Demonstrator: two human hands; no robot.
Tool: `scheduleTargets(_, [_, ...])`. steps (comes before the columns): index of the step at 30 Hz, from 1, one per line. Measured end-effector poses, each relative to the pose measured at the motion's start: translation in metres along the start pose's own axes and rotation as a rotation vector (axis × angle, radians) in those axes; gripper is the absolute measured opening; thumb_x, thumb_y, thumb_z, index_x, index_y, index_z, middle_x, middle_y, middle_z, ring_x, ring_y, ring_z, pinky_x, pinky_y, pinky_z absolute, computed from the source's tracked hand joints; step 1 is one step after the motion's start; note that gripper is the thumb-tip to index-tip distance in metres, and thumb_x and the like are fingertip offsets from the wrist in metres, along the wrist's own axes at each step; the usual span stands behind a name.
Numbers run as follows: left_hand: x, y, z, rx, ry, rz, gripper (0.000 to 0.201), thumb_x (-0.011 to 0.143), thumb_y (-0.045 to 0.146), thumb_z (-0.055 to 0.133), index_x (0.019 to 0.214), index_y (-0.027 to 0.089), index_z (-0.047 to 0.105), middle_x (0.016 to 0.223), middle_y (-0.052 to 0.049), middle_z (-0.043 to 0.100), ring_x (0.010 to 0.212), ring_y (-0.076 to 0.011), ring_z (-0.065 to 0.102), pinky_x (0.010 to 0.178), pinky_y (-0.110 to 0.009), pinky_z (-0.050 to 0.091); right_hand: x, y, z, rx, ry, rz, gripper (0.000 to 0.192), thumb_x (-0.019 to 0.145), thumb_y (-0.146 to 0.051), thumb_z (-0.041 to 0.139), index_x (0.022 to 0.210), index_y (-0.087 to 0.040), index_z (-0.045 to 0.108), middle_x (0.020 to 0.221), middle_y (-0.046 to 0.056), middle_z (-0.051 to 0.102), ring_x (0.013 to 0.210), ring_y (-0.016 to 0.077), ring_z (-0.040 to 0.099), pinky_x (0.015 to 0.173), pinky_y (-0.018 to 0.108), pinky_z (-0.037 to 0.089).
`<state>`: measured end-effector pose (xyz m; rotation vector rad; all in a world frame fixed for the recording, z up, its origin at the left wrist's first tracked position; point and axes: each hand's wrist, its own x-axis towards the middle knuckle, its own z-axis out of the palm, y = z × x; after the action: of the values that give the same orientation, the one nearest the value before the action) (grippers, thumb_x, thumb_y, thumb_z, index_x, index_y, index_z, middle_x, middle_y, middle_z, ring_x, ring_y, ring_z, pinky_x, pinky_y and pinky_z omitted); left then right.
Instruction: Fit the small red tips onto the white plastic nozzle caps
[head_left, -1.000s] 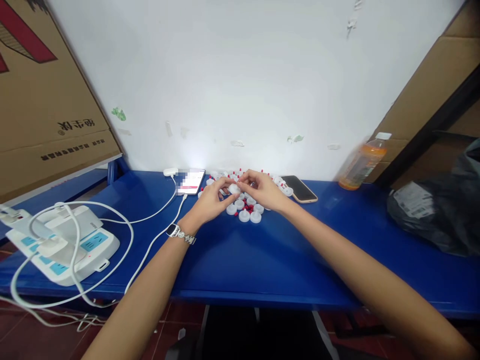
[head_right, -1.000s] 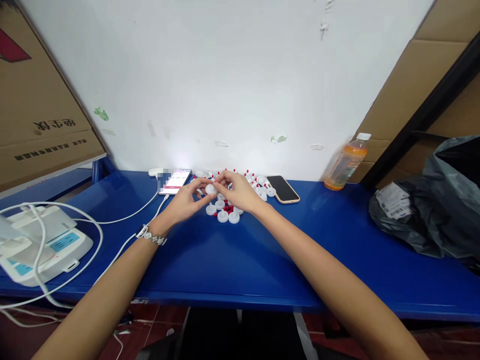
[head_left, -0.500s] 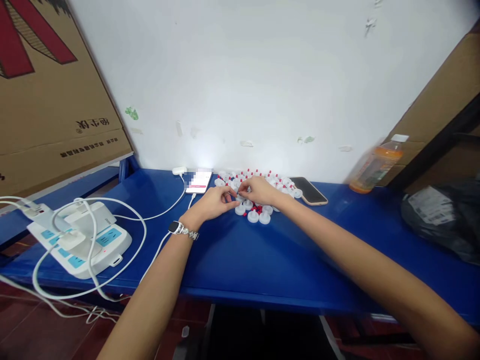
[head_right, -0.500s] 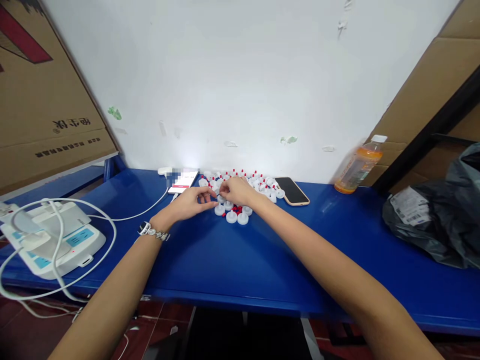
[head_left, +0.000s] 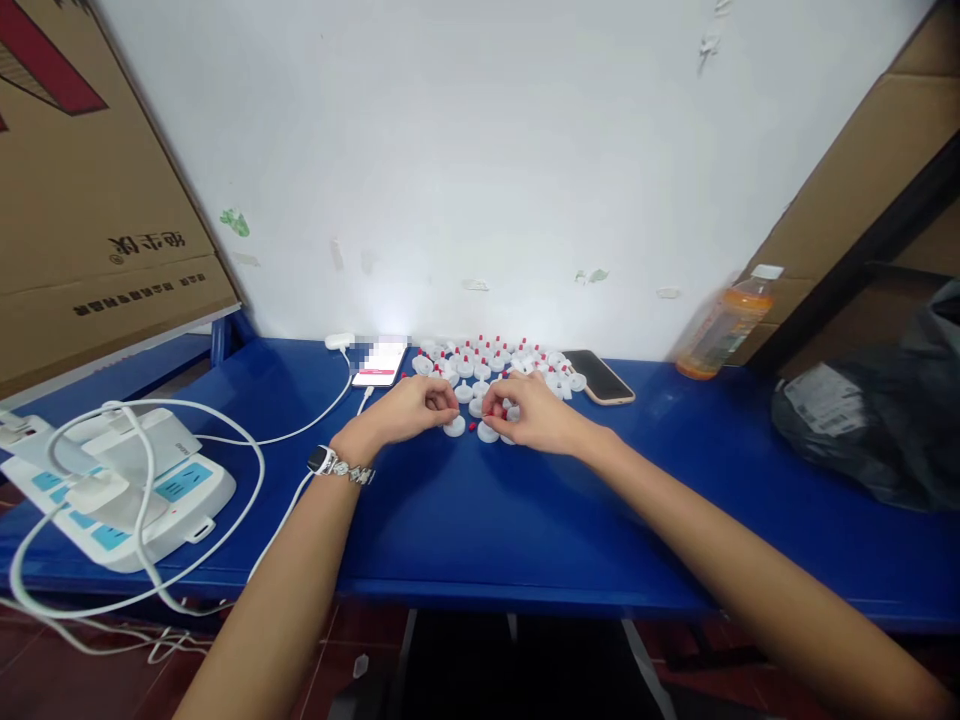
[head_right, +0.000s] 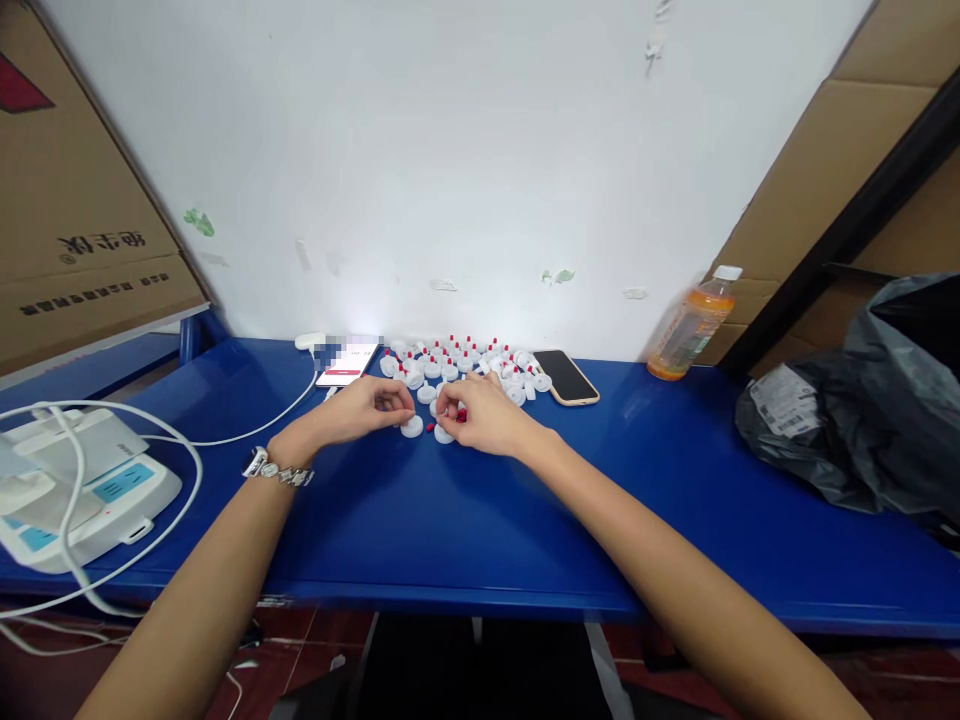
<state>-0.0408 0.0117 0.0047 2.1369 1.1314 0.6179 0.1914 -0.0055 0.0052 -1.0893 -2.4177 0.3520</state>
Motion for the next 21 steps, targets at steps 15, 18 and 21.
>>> scheduleTargets(15, [0.013,0.006,0.034,0.017,0.141,0.102,0.014,0.088,0.031,0.06,0.088,0.017,0.066,0.08,-0.004,0.072,0.071,-0.0153,0.065,0.067,-0.027,0.05,-0.01,0.008,-0.003,0.046,0.014,0.062,0.005,0.08,-0.017,0.065,0.082,-0.021,0.068,0.076,-0.002,0.071,0.079,0.0164,0.062,0.097,0.04,0.029])
scheduleTargets(18, [0.009,0.01,0.029,0.021,0.125,0.074,0.015,0.086,0.031,0.062,0.084,0.017,0.065,0.078,-0.004,0.072,0.07,-0.0157,0.065,0.066,-0.027,0.05,-0.01,0.01,0.001,0.009,0.075,0.068,0.004,0.08,-0.017,0.064,0.081,-0.02,0.067,0.075,-0.001,0.07,0.079,0.0174,0.062,0.096,0.039,0.03])
scheduleTargets(21, [0.006,0.015,0.023,0.021,0.071,0.033,0.016,0.083,0.033,0.065,0.08,0.017,0.064,0.073,-0.004,0.07,0.067,-0.016,0.064,0.063,-0.027,0.049,-0.01,0.009,0.002,0.0,0.105,0.073,0.004,0.079,-0.017,0.065,0.078,-0.02,0.066,0.073,-0.002,0.069,0.075,0.0166,0.062,0.093,0.038,0.032])
